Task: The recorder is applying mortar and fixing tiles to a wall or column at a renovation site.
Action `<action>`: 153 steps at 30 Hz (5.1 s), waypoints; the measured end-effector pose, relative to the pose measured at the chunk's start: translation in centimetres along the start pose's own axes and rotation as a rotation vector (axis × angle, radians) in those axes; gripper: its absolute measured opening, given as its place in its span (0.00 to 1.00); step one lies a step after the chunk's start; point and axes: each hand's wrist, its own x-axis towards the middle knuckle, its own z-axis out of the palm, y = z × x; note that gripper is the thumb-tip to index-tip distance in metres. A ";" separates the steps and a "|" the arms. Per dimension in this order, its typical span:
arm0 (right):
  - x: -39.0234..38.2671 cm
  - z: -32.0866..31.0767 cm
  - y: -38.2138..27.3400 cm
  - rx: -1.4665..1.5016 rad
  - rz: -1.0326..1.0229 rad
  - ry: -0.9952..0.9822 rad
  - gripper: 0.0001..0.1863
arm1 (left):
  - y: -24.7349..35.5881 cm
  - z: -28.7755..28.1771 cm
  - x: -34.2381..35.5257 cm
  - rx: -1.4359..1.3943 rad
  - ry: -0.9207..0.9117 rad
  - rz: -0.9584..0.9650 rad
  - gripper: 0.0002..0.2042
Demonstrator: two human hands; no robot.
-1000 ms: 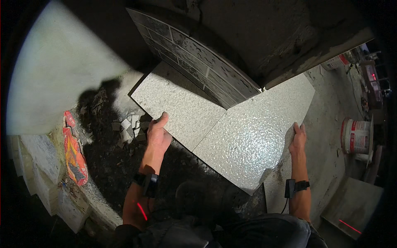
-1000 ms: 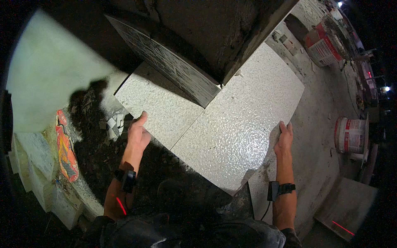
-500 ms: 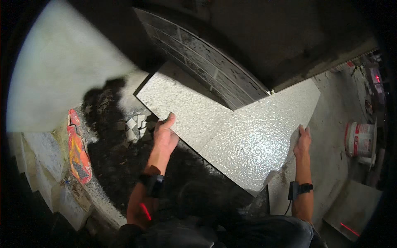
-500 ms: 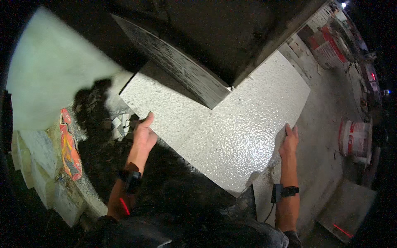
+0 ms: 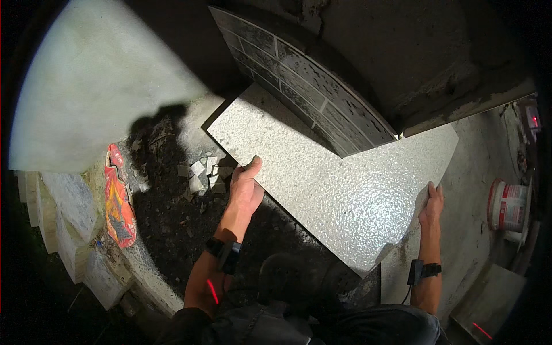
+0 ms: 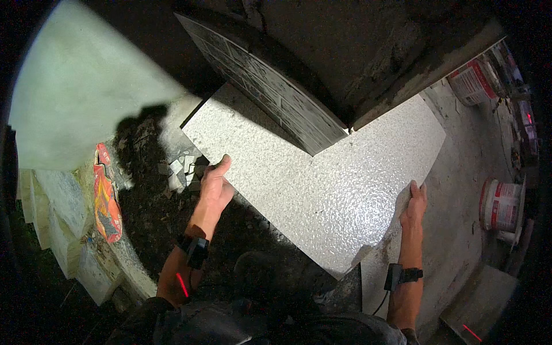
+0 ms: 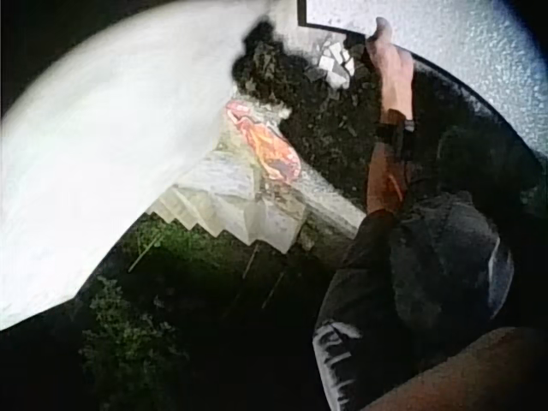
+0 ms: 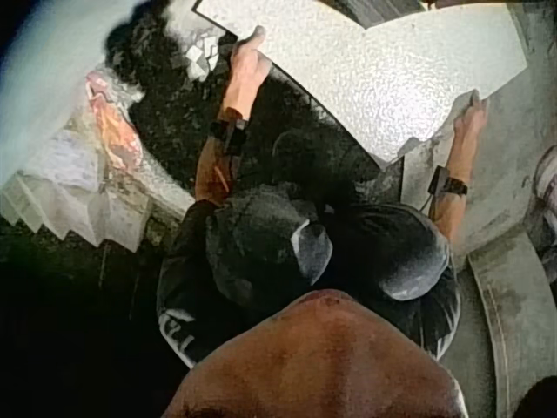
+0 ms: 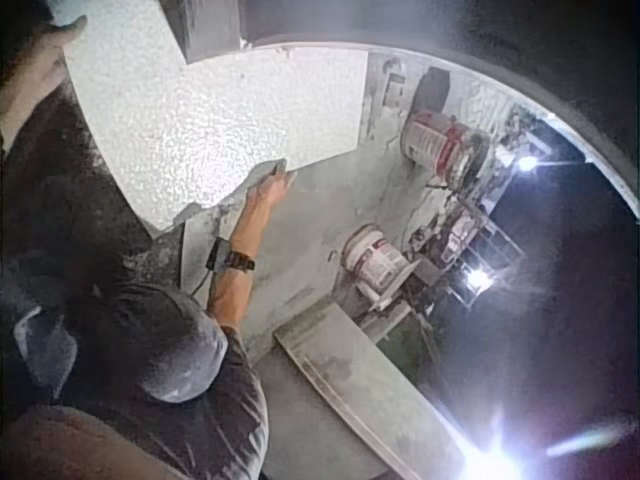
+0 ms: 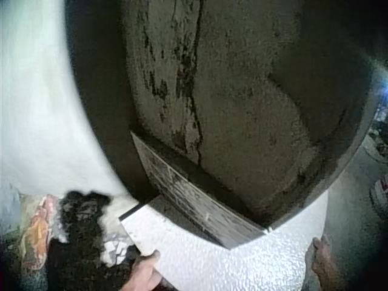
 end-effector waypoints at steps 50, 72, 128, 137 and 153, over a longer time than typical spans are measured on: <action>-0.5 0.7 -0.4 0.011 0.047 0.036 0.36 | 0.0 0.3 -0.3 0.002 -0.122 0.013 0.24; -0.8 1.1 -0.6 -0.007 -0.001 0.048 0.35 | 0.3 0.7 -0.6 -0.049 -0.058 -0.004 0.26; -0.2 0.8 0.0 0.009 0.000 0.034 0.37 | -0.3 -0.6 0.6 0.057 -0.017 0.041 0.25; 0.9 -0.7 1.4 0.065 -0.006 0.013 0.39 | 1.0 2.2 -2.2 0.057 0.064 -0.007 0.34; 0.7 -0.4 0.9 0.015 -0.011 0.061 0.35 | 0.7 1.8 -1.2 0.029 0.060 -0.020 0.26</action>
